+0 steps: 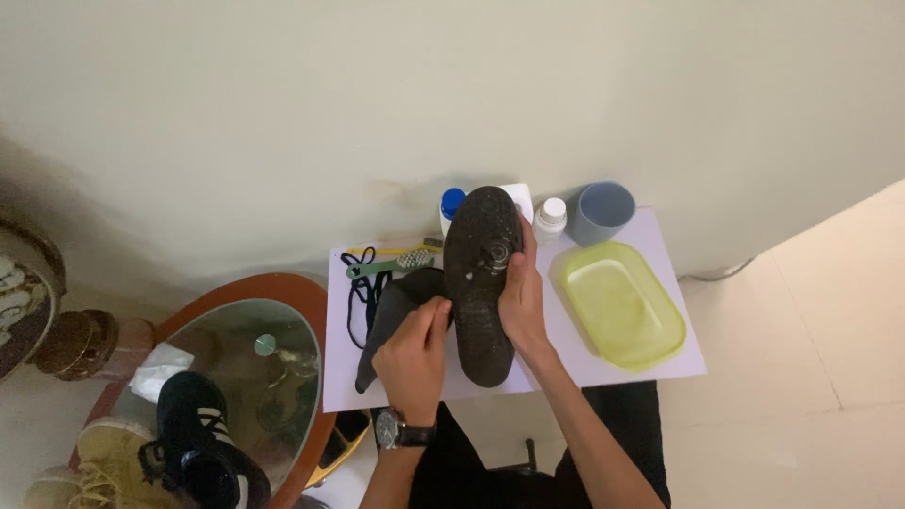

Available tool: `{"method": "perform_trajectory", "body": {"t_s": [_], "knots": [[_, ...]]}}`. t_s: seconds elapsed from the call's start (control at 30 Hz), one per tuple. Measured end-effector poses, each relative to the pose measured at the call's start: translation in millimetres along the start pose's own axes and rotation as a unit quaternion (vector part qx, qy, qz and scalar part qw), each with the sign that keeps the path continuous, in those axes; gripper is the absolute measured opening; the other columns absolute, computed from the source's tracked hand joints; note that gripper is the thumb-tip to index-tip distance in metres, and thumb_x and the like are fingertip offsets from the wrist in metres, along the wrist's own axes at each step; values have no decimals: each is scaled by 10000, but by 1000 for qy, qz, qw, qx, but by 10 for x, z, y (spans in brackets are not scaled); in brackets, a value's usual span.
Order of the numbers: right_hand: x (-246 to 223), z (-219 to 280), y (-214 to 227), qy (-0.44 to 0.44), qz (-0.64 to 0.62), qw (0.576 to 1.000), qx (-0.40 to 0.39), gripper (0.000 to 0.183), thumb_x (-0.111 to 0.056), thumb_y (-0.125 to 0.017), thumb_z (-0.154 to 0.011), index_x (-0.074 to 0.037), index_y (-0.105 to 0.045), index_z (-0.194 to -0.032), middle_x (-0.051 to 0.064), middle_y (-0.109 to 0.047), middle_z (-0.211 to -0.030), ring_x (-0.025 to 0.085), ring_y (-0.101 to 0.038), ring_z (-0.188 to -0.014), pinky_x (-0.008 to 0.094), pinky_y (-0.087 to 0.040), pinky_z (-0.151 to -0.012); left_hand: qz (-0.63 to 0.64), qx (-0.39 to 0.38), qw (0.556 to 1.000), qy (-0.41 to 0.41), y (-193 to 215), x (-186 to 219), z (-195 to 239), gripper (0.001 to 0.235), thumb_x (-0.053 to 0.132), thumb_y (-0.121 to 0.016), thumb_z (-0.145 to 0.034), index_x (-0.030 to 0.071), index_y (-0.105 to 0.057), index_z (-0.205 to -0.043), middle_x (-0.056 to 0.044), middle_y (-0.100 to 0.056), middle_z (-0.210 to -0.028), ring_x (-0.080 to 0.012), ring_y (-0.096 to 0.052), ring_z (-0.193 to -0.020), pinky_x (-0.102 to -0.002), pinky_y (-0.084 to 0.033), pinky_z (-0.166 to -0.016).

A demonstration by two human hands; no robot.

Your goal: The person cleans the sole of a black shoe using a toothbrush and a white cleaning solution. They scrub the sole thoroughly, then remove the insole to clean it separately before placing it back inside the shoe.

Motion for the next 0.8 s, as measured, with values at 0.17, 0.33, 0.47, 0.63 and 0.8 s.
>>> {"method": "perform_trajectory", "body": {"t_s": [0.17, 0.33, 0.47, 0.63, 0.8], "knots": [[-41, 24, -24, -4, 9, 1000, -2, 632, -426, -138, -1082, -81, -149, -1611, 270, -304, -1606, 467, -302, -1464, 603, -247, -1197, 36, -12, 999, 21, -95, 135, -53, 149, 324, -696, -986, 225, -803, -953, 2, -765, -736, -190, -736, -652, -285, -562, -535], [-2, 29, -17, -9, 5, 1000, -5, 665, -470, -155, -1079, -69, -155, -1609, 282, -302, -1601, 470, -309, -1458, 604, -246, -1198, -4, 29, 1000, -2, -111, 130, -194, 189, 360, -665, -1014, 226, -792, -972, 12, -750, -742, -164, -712, -618, -266, -540, -512], [19, -9, -12, -1, 4, 1000, 3, 647, -449, -152, -1080, -78, -158, -1611, 276, -315, -1597, 463, -316, -1457, 609, -245, -1193, -24, 33, 999, -6, -26, 80, -209, 153, 338, -686, -1002, 230, -787, -961, 12, -751, -722, -185, -714, -621, -264, -549, -513], [53, 31, -8, 19, 4, 1000, 1, 643, -443, -168, -1091, -66, -152, -1611, 300, -304, -1593, 500, -300, -1449, 635, -239, -1183, -2, 26, 1000, 0, -22, 173, -244, 155, 335, -674, -1010, 229, -785, -993, -6, -751, -723, -201, -711, -605, -285, -554, -496], [72, 20, -1, 13, -2, 1000, 0, 661, -469, -161, -1081, -74, -161, -1610, 293, -311, -1591, 489, -302, -1454, 636, -238, -1180, -79, 23, 996, -27, 32, 143, -250, 153, 385, -698, -993, 269, -786, -945, 47, -716, -667, -139, -682, -559, -248, -524, -480]]}}
Point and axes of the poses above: each hand's wrist, its own z-axis away from the middle knuckle, its own y-axis out of the back of the hand, x = y × z, the point moved 6 cm from there along -z, towards the middle knuckle
